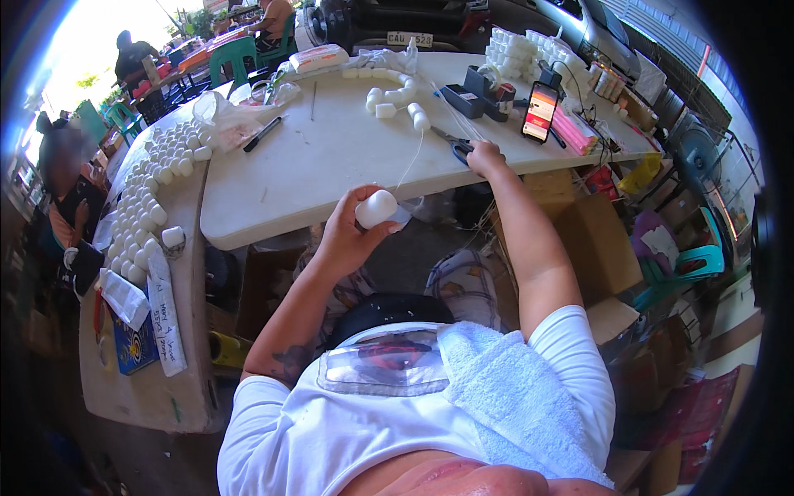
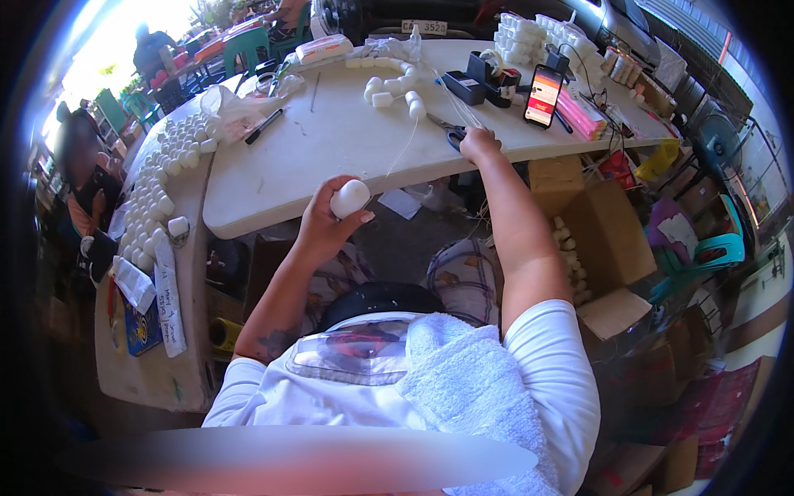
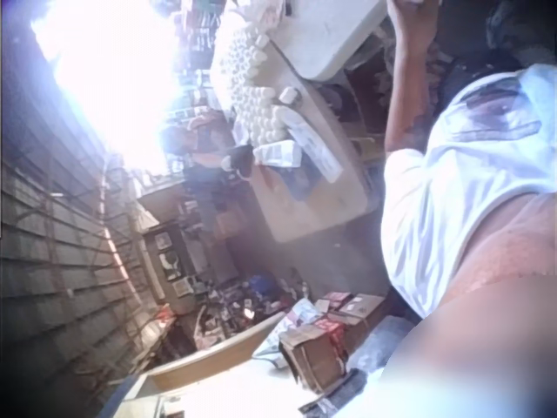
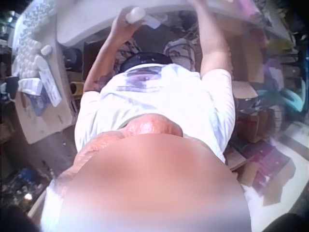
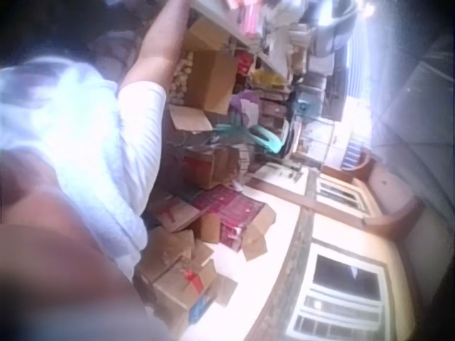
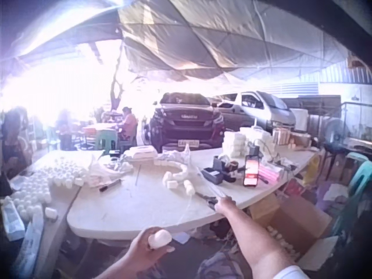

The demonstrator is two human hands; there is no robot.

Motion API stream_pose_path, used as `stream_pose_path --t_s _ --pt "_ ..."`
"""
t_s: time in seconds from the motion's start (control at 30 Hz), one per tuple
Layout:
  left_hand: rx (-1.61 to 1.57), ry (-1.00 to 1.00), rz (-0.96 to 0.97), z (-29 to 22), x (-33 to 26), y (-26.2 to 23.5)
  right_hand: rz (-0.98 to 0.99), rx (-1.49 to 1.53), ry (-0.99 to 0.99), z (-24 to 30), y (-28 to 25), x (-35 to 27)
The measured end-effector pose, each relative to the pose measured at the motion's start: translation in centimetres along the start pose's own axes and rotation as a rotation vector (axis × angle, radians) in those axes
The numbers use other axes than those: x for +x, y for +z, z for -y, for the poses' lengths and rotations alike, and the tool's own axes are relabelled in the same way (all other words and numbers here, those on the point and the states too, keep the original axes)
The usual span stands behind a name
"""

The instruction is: The person threads white cylindrical candles onto a string, ties knots to secure them, and trims the string with scissors. The person repeats this process to form a long garland of candles on the table.

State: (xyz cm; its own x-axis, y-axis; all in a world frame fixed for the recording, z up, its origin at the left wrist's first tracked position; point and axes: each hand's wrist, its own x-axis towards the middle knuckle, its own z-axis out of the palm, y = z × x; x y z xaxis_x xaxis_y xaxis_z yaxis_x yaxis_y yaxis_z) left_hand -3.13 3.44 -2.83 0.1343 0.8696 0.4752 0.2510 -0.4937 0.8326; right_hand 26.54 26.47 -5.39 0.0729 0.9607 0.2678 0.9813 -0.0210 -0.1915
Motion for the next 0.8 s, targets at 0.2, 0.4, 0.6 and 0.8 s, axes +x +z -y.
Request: stream_pose_path --t_s 0.2,0.4,0.6,0.8 --pt "-0.109 -0.087 -0.004 1.3 0.2 -0.6 0.567 -0.036 0.021 1.8 -4.1 0.1" --pt "-0.001 -0.021 -0.087 0.4 -0.9 0.0 0.71 -0.015 0.152 2.1 -4.9 -2.6" --pt "0.296 0.145 -0.145 -1.1 -0.6 -0.2 0.412 1.761 0.079 3.3 -7.1 -12.7" --pt "0.436 0.184 -0.141 -1.6 -0.3 0.9 -0.174 1.671 -0.726 7.9 -15.0 -22.2"
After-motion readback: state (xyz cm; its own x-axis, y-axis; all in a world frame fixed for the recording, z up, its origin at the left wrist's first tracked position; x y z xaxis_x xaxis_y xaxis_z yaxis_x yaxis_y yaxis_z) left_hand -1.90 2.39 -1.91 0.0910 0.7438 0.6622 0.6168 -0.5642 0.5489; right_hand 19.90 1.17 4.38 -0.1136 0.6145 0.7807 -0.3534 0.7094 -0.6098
